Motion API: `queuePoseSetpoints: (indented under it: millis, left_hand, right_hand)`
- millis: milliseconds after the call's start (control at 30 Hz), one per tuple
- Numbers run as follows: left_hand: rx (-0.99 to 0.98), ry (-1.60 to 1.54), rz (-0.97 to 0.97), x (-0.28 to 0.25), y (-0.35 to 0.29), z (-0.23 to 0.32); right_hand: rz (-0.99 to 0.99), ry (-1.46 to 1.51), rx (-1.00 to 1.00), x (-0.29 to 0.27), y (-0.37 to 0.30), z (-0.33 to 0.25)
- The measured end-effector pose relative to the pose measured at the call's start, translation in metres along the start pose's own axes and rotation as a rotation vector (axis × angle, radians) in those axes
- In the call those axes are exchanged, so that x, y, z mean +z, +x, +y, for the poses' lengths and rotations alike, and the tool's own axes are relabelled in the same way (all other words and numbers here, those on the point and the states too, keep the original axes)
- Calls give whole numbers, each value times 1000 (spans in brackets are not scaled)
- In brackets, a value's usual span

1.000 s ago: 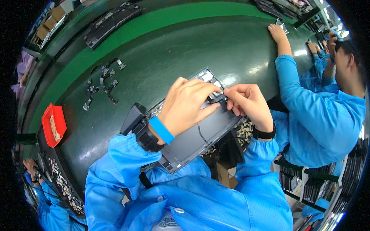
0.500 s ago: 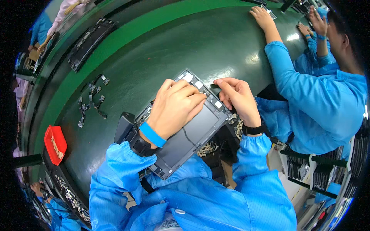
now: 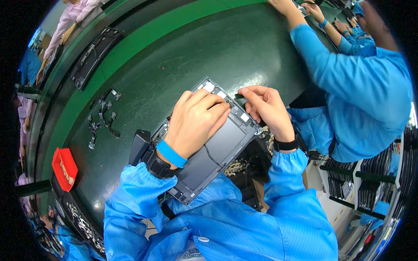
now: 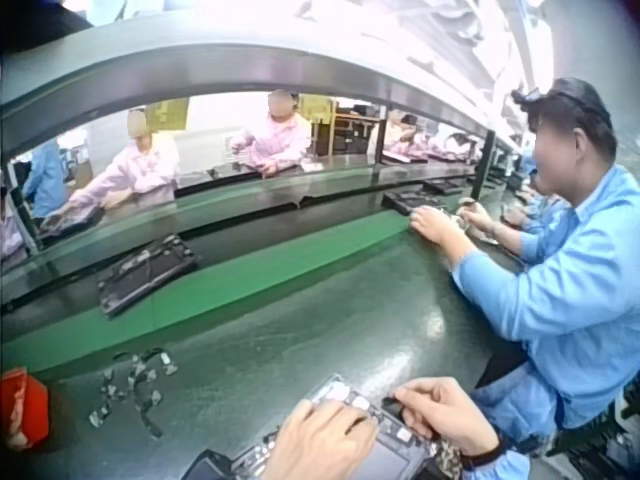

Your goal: The person assembles internal cables, circuit boards, and other components into a laptop chassis by hand, securing them with screws.

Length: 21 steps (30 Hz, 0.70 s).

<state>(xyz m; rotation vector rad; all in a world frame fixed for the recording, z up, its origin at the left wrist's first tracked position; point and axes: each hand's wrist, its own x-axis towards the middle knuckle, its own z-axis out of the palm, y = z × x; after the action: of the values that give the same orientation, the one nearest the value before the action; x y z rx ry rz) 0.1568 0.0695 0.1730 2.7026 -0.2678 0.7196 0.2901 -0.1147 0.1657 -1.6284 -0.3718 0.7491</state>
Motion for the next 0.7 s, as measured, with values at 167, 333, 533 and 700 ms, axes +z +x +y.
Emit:
queuePoseSetpoints:
  millis: [167, 333, 533, 700]
  left_hand:
    - [-10, -10, 15, 2, 1, 1]
    - [-30, -8, 16, 5, 2, 2]
    - [-43, -31, 13, 5, 2, 3]
    - [-80, -12, -16, 7, 4, 4]
  right_hand:
    - [-1, -12, -4, 1, -2, -1]
    - [2, -20, -9, 1, -1, 0]
    - [16, -17, -9, 3, 0, 0]
    - [19, -21, -17, 5, -2, -1]
